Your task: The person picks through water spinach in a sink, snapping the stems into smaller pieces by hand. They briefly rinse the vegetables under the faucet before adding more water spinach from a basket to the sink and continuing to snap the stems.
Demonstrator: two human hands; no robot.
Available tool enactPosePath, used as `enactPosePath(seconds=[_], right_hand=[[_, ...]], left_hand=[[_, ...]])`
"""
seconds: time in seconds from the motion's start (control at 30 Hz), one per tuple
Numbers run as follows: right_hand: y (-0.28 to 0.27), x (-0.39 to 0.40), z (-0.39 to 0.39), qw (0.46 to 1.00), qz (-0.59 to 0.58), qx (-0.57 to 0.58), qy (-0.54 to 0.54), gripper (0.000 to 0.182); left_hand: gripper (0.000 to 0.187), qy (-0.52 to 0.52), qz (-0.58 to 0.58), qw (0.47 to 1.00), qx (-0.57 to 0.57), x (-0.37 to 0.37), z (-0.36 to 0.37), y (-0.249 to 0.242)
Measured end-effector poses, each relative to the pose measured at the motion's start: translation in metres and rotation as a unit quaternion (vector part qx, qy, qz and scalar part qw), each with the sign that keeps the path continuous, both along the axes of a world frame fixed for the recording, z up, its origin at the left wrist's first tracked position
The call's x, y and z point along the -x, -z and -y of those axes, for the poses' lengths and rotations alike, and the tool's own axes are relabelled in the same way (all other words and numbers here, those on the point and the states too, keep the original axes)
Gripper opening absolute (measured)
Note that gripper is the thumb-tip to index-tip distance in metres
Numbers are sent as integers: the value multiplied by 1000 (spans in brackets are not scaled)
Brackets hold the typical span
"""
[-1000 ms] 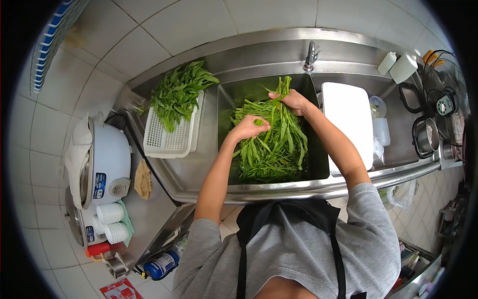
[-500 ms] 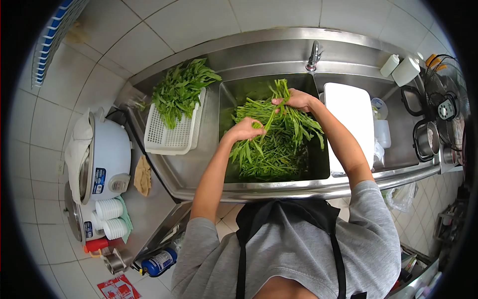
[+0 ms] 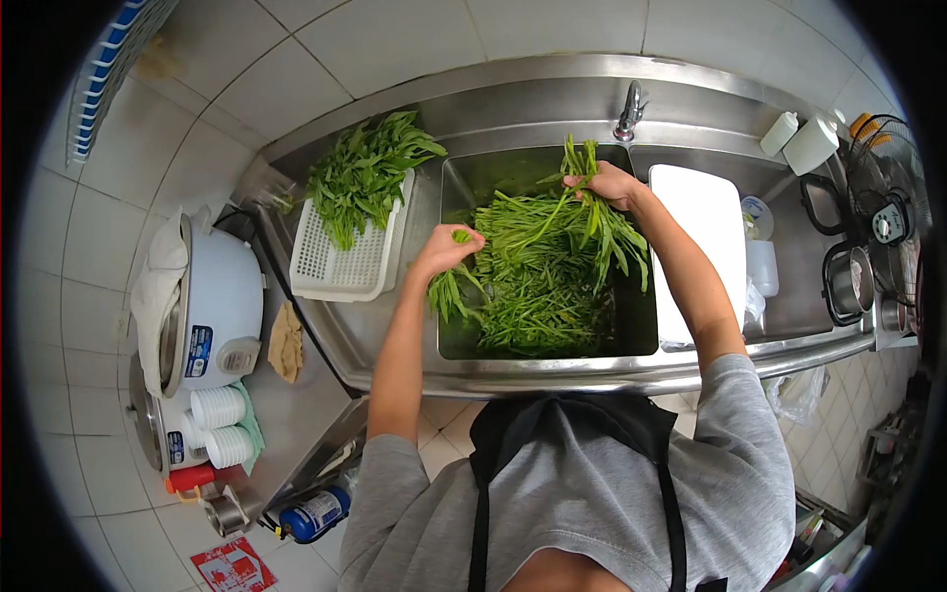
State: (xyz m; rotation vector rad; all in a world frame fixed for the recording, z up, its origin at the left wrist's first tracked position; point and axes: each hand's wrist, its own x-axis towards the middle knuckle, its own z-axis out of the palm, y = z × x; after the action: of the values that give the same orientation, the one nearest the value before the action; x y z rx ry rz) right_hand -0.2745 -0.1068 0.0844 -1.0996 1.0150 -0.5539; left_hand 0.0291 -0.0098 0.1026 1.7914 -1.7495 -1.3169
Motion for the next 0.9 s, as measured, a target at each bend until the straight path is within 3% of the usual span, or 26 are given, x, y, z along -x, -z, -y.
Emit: enactPosePath(seconds=[0.2,0.4,0.5,0.53,0.67,0.9], right_hand=[[-5,9,-1,1000,10,13,-8,25],[0,18,4,999,22,-21,-18,26],[0,14,5,999,13,-26,-21,26],[-1,13,5,999,10,-24,-20,26],[-7,6,0,1000,-8,-19,21,28],[-10,-24,-21,999,-43,-1,-15,31]], left_hand=[[22,18,9,996,89,3,0,-5],[25,67,35,995,69,18,-5,-52],[28,129,-22,987,93,30,-3,-46],[30,135,25,989,54,34,0,-43],[31,127,42,988,81,38,5,-31],[42,98,3,991,94,56,4,-22]])
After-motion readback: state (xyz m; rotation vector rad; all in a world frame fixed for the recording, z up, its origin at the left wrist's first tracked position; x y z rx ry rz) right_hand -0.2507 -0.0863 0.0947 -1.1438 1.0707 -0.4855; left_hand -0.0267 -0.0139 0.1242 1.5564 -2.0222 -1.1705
